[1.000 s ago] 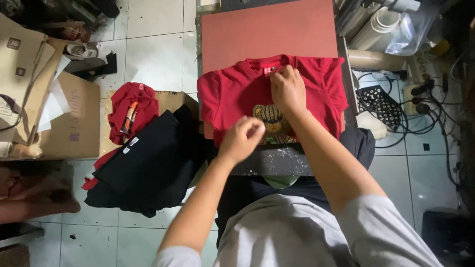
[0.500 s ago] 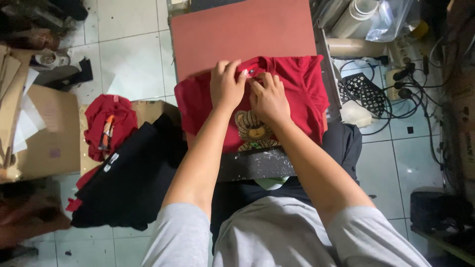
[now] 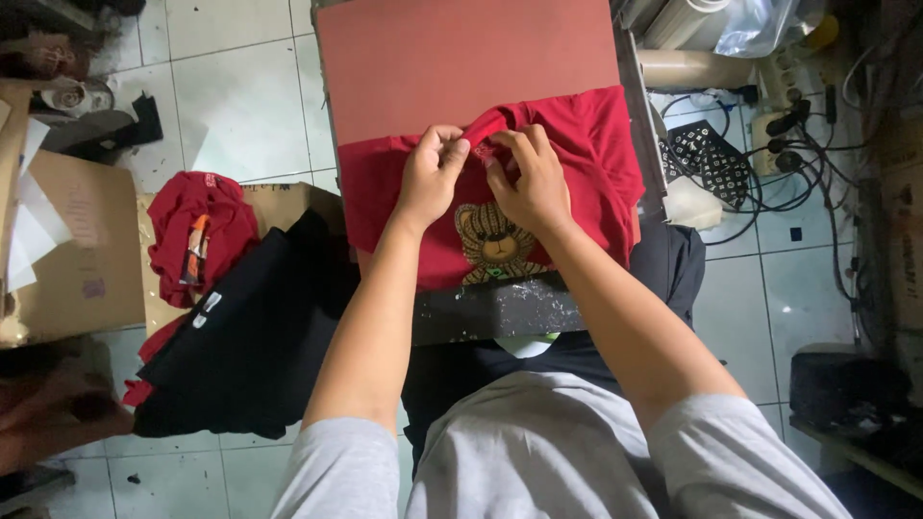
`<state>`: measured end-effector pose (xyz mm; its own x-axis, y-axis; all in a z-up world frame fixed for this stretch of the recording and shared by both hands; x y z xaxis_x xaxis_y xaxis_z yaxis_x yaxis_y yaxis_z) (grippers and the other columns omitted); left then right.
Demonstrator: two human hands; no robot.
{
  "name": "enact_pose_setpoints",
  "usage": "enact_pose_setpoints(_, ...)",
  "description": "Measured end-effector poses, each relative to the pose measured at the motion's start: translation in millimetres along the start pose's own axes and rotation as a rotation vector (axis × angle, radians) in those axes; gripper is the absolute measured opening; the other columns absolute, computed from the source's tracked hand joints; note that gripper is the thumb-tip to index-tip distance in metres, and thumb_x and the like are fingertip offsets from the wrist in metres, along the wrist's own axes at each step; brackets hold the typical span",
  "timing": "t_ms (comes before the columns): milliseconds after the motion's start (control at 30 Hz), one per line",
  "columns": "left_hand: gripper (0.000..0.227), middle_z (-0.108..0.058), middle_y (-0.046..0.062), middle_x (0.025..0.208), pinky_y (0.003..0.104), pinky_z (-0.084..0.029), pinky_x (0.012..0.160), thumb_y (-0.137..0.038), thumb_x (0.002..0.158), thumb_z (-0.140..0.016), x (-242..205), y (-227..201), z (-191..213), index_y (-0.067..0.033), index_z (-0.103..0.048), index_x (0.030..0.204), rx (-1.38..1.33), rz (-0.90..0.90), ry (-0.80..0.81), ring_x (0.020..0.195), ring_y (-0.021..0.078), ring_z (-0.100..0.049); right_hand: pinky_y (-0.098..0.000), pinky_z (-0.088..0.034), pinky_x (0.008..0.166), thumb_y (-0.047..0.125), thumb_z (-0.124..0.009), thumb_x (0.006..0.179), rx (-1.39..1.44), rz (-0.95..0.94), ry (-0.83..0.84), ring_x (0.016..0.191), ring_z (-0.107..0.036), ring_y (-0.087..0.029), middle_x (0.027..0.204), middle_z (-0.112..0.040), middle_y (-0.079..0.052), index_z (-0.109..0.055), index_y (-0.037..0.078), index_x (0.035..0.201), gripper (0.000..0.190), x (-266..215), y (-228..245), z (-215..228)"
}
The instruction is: The person places a red t-shirt on a heat press machine, smooths the fabric, and operates the press. The person then removes the shirt, folds it, and places it on a stack.
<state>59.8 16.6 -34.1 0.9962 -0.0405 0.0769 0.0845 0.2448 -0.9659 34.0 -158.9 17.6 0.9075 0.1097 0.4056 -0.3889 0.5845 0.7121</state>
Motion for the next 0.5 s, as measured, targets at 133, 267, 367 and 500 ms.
enact_pose_setpoints(133,0.013,-0.072,0.003,0.086,0.031,-0.052,0.070,-0.024,0.102,-0.066,-2,-4,-2,-0.0142,-0.065,0.109,0.008,-0.011,0.022,0.075,0.0141,-0.065,-0.0496,-0.058,0.065,0.020,-0.078,0.086,-0.043,0.051,0.004,0.076,-0.067,-0.031,0.105,-0.055,-0.004,-0.063,0.021,0.119,0.036,-4,1,-3)
enact_pose_setpoints(267,0.018,-0.073,0.000,0.089,0.025,-0.052,0.069,-0.022,0.099,-0.071,-1,-2,-3,-0.0154,-0.065,0.114,-0.060,-0.001,0.052,0.075,0.0087,-0.064,-0.0426,-0.059,0.063,0.015,-0.073,0.092,-0.056,0.130,-0.048,0.075,-0.068,-0.029,0.097,-0.058,-0.001,-0.067,0.020,0.109,0.019,-7,-1,-3)
enact_pose_setpoints(367,0.023,-0.074,0.000,0.094,0.022,-0.051,0.069,-0.023,0.100,-0.071,-2,-12,-3,-0.0161,-0.065,0.121,-0.109,0.011,0.074,0.076,0.0057,-0.063,-0.0417,-0.057,0.065,0.007,-0.072,0.089,0.029,0.127,-0.071,0.077,-0.068,-0.031,0.093,-0.061,-0.003,-0.068,0.019,0.106,0.021,-7,-8,-2)
enact_pose_setpoints(500,0.030,-0.076,-0.002,0.101,0.020,-0.050,0.070,-0.026,0.099,-0.073,-3,-14,0,-0.0177,-0.064,0.126,-0.118,0.026,0.099,0.079,0.0034,-0.064,-0.0369,-0.054,0.058,0.007,-0.073,0.083,0.229,-0.012,-0.013,0.065,-0.065,-0.025,0.075,-0.062,-0.004,-0.074,0.020,0.104,0.025,-1,-17,-2)
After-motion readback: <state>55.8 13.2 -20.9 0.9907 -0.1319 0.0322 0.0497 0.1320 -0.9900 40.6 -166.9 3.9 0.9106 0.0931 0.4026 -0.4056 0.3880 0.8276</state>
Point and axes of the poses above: each hand's wrist, its own x-axis towards the middle knuckle, its own z-axis out of the back of the hand, y = z × x, the point moved 7 cm from there along x, towards the middle knuckle
